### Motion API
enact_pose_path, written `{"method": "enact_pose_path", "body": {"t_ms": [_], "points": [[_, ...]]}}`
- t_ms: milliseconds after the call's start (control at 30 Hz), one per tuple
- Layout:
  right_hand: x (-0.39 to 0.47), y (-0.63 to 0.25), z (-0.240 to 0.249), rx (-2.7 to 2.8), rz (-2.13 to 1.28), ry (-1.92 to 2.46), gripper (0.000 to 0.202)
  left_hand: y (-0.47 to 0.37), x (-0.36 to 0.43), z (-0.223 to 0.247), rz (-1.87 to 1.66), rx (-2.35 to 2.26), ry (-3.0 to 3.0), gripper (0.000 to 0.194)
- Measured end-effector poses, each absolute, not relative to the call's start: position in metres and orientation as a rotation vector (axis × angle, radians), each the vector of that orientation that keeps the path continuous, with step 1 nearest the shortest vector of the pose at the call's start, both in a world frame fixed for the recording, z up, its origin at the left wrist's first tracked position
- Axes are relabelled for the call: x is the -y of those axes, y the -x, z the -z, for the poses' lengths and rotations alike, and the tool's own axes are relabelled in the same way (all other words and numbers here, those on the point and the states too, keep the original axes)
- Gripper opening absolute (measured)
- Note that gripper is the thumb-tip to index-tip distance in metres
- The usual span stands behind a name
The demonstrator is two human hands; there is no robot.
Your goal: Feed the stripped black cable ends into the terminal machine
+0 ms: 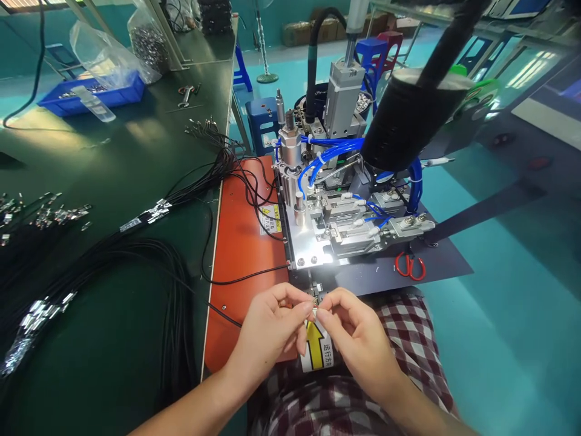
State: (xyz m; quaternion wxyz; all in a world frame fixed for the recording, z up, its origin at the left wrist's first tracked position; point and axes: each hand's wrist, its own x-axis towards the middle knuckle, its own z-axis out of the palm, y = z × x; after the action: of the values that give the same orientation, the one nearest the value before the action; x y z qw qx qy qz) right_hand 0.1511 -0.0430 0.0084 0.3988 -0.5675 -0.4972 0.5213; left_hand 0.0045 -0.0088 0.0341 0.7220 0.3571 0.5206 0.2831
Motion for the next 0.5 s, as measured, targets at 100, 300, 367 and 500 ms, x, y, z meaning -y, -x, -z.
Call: {"method": "enact_pose_path", "body": {"t_ms": [100,300,367,500], "points": [[0.0445,-0.1505,-0.0113,1.288,-1.289,1.463,0.016,-0.0053,0.0123,-0.0352,-0.655,-1.205,-0.817,0.028],[0.0435,-0.1496,-0.0112,1.319,-1.279,1.482,0.016,-0.0040,0.0100,-0.0367,-0.658,-1.179,-0.791,0.023],[0.0434,-0.1477,-0.0103,1.330,-1.255,1.490,0.017,-0.0036,0.0082,-0.0365,-0.647,-1.158,-0.777,0.022],[0.0429,-0.1481,-0.0092,1.358,-1.238,1.478,0.016,-0.0029,0.0053,-0.0363,-0.624,-1.150,-0.774,0.020]]}}
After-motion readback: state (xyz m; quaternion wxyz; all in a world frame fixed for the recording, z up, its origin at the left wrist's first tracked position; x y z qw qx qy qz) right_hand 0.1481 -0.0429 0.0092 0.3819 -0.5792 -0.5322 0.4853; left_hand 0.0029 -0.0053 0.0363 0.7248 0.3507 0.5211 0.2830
